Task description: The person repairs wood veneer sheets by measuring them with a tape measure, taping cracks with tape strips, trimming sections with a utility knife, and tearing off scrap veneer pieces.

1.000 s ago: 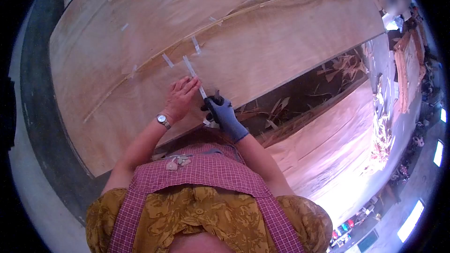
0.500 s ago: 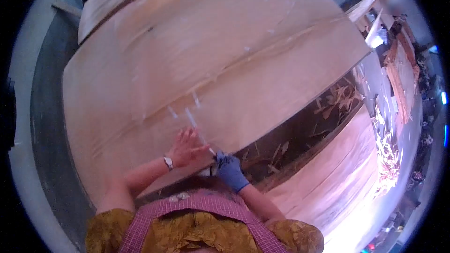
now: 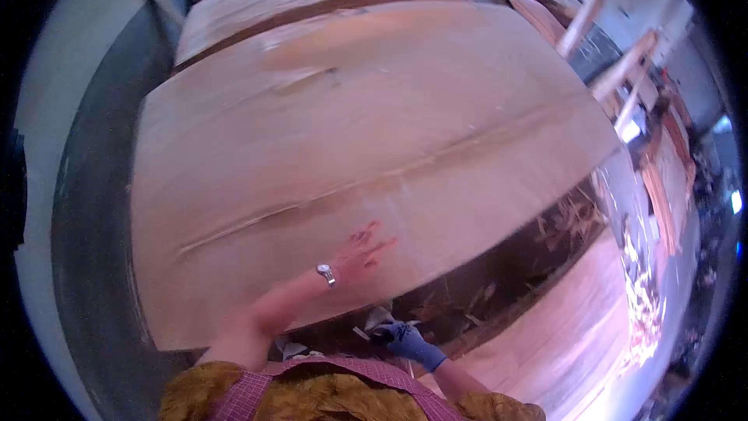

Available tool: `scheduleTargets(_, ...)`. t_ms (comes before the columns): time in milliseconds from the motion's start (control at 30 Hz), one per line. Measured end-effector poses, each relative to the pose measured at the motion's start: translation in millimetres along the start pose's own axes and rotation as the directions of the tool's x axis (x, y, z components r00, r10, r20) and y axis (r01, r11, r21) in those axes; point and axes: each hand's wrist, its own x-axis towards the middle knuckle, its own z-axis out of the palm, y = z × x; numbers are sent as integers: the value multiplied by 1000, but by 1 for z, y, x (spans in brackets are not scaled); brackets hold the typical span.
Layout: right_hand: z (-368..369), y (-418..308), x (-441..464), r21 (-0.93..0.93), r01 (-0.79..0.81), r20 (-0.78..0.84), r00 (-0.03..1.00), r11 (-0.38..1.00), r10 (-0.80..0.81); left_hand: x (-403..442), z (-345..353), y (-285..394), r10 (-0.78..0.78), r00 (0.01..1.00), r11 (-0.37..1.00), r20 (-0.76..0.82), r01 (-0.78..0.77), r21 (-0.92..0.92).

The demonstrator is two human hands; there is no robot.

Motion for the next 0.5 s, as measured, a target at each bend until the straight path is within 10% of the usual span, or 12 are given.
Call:
scheduleTargets(167, 93, -139, 90, -132, 96, 58, 994, 987, -89, -203, -46, -71, -253, 889, 955, -381, 166, -247)
scheduleTargets(267, 166, -257, 145, 96, 176, 150, 970, 980, -189, -385, -81, -114, -336, 797, 942, -502, 300, -153)
scheduleTargets(400, 293, -395, 233, 492, 195, 275, 890, 849, -364, -612, -133, -169, -711, 418, 676, -565, 629, -385)
scheduleTargets(500, 364, -502, 293, 599, 259, 351, 766, 758, -539, -712, -203, -192, -807, 79, 532, -585, 529, -662)
